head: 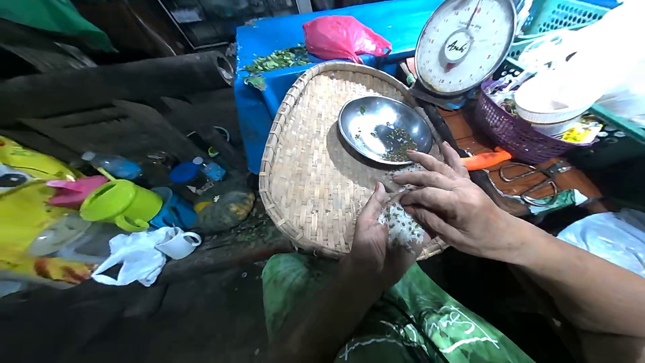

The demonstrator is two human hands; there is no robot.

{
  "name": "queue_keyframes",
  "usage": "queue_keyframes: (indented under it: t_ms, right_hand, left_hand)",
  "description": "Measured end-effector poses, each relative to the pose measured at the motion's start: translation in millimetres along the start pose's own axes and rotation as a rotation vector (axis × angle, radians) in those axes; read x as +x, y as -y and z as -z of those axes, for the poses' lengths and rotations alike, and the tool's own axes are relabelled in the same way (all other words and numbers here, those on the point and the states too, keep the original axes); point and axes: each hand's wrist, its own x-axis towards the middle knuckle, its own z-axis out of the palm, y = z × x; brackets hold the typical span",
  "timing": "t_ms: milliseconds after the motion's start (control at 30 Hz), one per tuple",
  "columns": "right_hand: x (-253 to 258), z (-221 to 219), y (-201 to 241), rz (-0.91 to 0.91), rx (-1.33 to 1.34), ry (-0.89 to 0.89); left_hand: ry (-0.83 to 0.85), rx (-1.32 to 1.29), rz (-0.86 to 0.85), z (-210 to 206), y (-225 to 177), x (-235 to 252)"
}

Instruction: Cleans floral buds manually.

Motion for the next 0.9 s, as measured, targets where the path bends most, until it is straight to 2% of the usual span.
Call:
queue_keyframes:
  t_ms: [167,333,533,900]
  right_hand:
    - [1,7,2,-0.037,0.031,0.005]
    - [3,34,7,-0.06,0.05,0.057]
    - [-2,56,8,-0.088,-0.11,0.183]
    - [1,27,6,-0.04,-0.165,0.127]
  left_hand:
    - [0.018,-0.004,0.003,1,0,0]
    - [-0.016,-0.009,0.001,-3,-1,0]
    - [0.001,-0.007,0.006,-5,0,2]
    - [-0.011,0.018,-0.03,-2,0,-2]
